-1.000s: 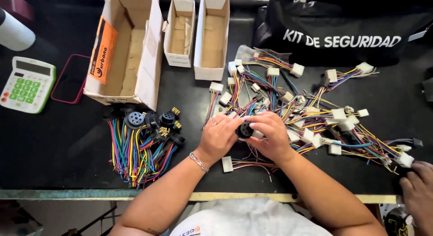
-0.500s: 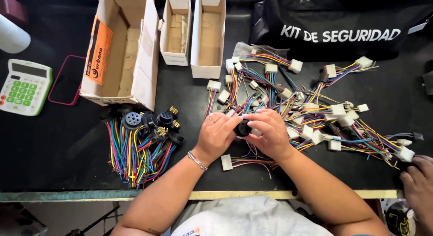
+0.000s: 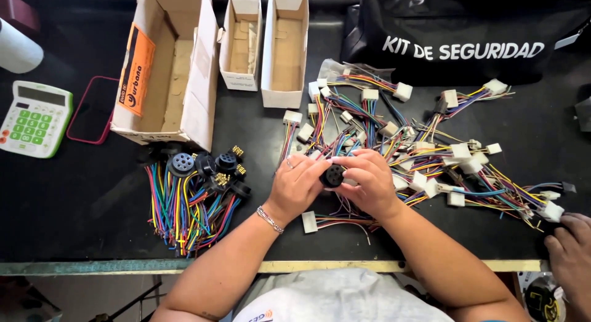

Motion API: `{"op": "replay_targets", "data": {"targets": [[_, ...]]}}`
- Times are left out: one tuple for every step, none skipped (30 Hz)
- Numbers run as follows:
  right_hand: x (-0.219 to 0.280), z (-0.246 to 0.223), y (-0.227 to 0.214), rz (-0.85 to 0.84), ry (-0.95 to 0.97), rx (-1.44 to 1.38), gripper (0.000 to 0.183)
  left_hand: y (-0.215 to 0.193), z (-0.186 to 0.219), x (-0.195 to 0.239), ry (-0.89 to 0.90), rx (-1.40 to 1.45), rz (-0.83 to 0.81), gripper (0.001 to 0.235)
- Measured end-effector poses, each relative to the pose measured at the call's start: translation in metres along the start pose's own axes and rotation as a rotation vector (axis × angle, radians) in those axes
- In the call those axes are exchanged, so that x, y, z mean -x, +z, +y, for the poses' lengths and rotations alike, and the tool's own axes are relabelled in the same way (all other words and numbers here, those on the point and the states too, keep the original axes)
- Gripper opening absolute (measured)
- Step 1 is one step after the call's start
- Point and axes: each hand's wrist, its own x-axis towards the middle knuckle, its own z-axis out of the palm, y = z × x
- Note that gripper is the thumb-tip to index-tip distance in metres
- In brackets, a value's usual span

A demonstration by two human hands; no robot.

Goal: The person sorts and assembles multi-colored wire harnesses with white and black connectors on a workbench. They repeatedly pick up wire bundles, attach black circular connectors, and place the assembled units into a growing pile on the left side of the table.

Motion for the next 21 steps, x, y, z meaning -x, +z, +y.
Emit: {"op": "replay_targets", "data": {"targets": [[-0.002, -0.001, 0.0, 0.0, -0.001, 0.0, 0.028, 0.0, -0.001, 0.001, 0.0, -0.001, 0.0, 0.025], [-0.003, -0.002, 0.0, 0.002, -0.014, 0.004, 0.026, 0.001, -0.001, 0.002, -0.001, 0.002, 0.004, 0.025], [-0.005, -0.003, 0.001, 0.005, -0.026, 0.008, 0.025, 0.002, -0.002, 0.002, -0.002, 0.005, 0.008, 0.025], [-0.005, -0.003, 0.0, 0.004, -0.027, 0.008, 0.025, 0.003, -0.003, 0.004, -0.002, 0.004, 0.008, 0.025], [-0.005, -0.004, 0.0, -0.001, -0.039, 0.018, 0.023, 0.004, -0.004, 0.006, -0.005, 0.008, 0.015, 0.024], [-0.005, -0.005, 0.0, -0.007, -0.05, 0.029, 0.021, 0.005, -0.005, 0.009, -0.007, 0.011, 0.021, 0.023], [-0.006, -0.006, -0.001, -0.008, -0.05, 0.028, 0.021, 0.005, -0.005, 0.008, -0.008, 0.011, 0.021, 0.023], [-0.007, -0.006, -0.001, -0.01, -0.052, 0.024, 0.02, 0.004, -0.005, 0.007, -0.006, 0.017, 0.023, 0.022], [-0.009, -0.006, -0.002, -0.012, -0.056, 0.02, 0.019, 0.004, -0.005, 0.006, -0.003, 0.024, 0.025, 0.021], [-0.009, -0.006, -0.002, -0.012, -0.057, 0.021, 0.019, 0.005, -0.005, 0.007, -0.003, 0.024, 0.026, 0.021], [-0.009, -0.006, -0.002, -0.02, -0.068, 0.025, 0.017, 0.005, -0.006, 0.008, -0.001, 0.014, 0.025, 0.021], [-0.01, -0.007, -0.002, -0.028, -0.079, 0.029, 0.016, 0.005, -0.006, 0.009, 0.0, 0.004, 0.025, 0.022], [-0.01, -0.007, -0.002, -0.028, -0.081, 0.03, 0.016, 0.006, -0.006, 0.01, 0.001, 0.004, 0.026, 0.022], [-0.01, -0.008, -0.002, -0.041, -0.079, 0.035, 0.011, 0.006, -0.007, 0.011, 0.003, 0.002, 0.023, 0.022], [-0.01, -0.009, -0.001, -0.053, -0.076, 0.04, 0.007, 0.006, -0.007, 0.012, 0.003, 0.0, 0.02, 0.022], [-0.008, -0.008, -0.001, -0.053, -0.077, 0.04, 0.007, 0.006, -0.008, 0.013, 0.004, -0.001, 0.021, 0.022], [-0.006, -0.006, -0.001, -0.055, -0.08, 0.043, 0.008, 0.006, -0.008, 0.013, 0.007, 0.006, 0.017, 0.022], [-0.004, -0.005, -0.001, -0.057, -0.082, 0.047, 0.009, 0.006, -0.009, 0.014, 0.011, 0.013, 0.013, 0.022], [-0.004, -0.005, 0.0, -0.057, -0.083, 0.047, 0.009, 0.005, -0.009, 0.014, 0.011, 0.012, 0.014, 0.022], [-0.004, -0.005, 0.0, -0.057, -0.082, 0.051, 0.011, 0.005, -0.009, 0.013, 0.013, 0.024, 0.014, 0.022], [-0.004, -0.006, 0.001, -0.058, -0.079, 0.055, 0.014, 0.004, -0.008, 0.013, 0.015, 0.036, 0.013, 0.022]]}}
